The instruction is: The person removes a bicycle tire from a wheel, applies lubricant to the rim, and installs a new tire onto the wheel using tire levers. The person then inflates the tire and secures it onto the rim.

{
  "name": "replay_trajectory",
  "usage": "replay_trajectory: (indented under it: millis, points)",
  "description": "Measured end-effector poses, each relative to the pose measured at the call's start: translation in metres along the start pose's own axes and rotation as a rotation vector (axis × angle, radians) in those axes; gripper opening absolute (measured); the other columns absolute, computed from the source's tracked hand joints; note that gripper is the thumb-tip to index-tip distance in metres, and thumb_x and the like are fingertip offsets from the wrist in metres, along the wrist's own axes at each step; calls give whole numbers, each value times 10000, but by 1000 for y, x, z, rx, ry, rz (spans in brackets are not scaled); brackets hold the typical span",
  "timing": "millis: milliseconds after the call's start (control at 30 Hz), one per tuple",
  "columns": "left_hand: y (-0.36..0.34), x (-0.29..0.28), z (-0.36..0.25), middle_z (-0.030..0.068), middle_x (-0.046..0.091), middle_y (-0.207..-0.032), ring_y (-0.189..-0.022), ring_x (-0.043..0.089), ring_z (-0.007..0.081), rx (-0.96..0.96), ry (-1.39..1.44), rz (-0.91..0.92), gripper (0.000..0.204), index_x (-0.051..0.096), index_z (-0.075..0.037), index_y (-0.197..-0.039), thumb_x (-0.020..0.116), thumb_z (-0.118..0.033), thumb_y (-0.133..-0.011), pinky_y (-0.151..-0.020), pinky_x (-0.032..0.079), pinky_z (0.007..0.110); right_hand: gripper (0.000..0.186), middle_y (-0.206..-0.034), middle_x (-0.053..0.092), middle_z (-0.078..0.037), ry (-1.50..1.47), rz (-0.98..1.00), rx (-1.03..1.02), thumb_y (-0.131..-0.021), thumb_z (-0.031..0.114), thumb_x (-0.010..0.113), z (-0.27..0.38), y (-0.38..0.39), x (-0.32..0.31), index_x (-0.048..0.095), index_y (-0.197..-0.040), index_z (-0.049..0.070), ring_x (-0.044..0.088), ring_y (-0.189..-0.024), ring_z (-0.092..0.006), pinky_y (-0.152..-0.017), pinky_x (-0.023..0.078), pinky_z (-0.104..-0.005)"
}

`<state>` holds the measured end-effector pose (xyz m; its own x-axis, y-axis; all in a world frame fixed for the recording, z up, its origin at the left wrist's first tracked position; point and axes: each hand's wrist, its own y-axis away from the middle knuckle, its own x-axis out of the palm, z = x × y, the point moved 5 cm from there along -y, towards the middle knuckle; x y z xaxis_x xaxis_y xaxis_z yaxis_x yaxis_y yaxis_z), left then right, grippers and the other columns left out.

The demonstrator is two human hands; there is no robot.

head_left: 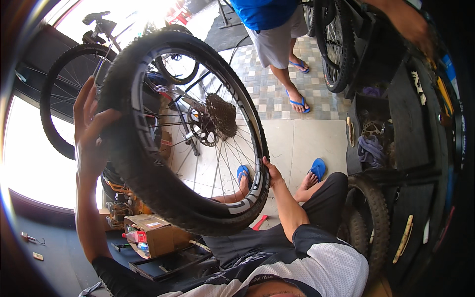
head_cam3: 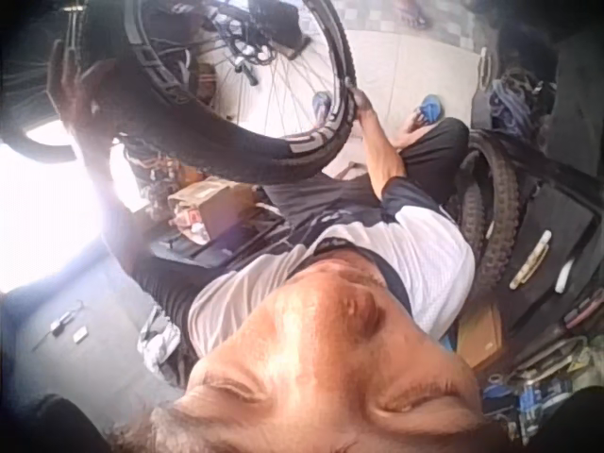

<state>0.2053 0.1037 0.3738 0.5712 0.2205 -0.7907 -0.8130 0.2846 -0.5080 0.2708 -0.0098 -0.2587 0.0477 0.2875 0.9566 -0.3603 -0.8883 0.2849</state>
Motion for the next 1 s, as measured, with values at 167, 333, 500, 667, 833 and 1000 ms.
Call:
replay_trajectory:
  millis: [167,333,500,667,833,1000]
  points:
    - [59,-25,51,125,586,-1272,-1182,603,210,-342,301,-6,300,585,-62,-1094,633,71,-829,-927,532,338,456,-775,714,-48,-15,114,-112,-980,549,677,26,-34,12,684,-962,94,705,-633,-183,-615,624,-363]
    - [104,-28,75,23,541,-1061,-906,584,92,-557,768,-203,314,533,-68,-1144,594,11,-846,-766,517,232,492,-796,699,-74,17,153,-110,-1012,545,616,33,-51,38,666,-1044,56,702,-643,-179,-604,619,-327]
    - [127,-38,99,48,583,-1097,-869,614,100,-651,1109,-238,388,542,-66,-1232,547,57,-864,-743,538,218,514,-799,705,-69,67,89,-165,-1010,530,633,38,-62,50,672,-1092,24,697,-629,-171,-590,613,-319]
    - [110,-49,77,84,635,-1157,-932,652,124,-812,1120,-371,379,576,-58,-1299,527,28,-934,-778,567,273,501,-819,713,-64,144,84,-238,-1002,514,655,44,-64,53,683,-1112,26,694,-633,-170,-600,615,-324]
    - [94,-59,114,44,650,-1156,-965,655,99,-695,246,9,297,616,-61,-1325,509,-187,-1078,-853,547,280,353,-857,690,-17,125,109,-309,-1015,425,680,59,-61,61,652,-1135,94,687,-714,-154,-657,608,-330]
    - [58,-34,132,69,715,-1048,-898,716,129,-1245,870,58,411,623,-2,-1284,668,-323,-1032,-829,586,286,359,-864,685,-13,120,74,-352,-1004,411,700,52,-58,63,641,-1166,96,685,-719,-165,-671,611,-339]
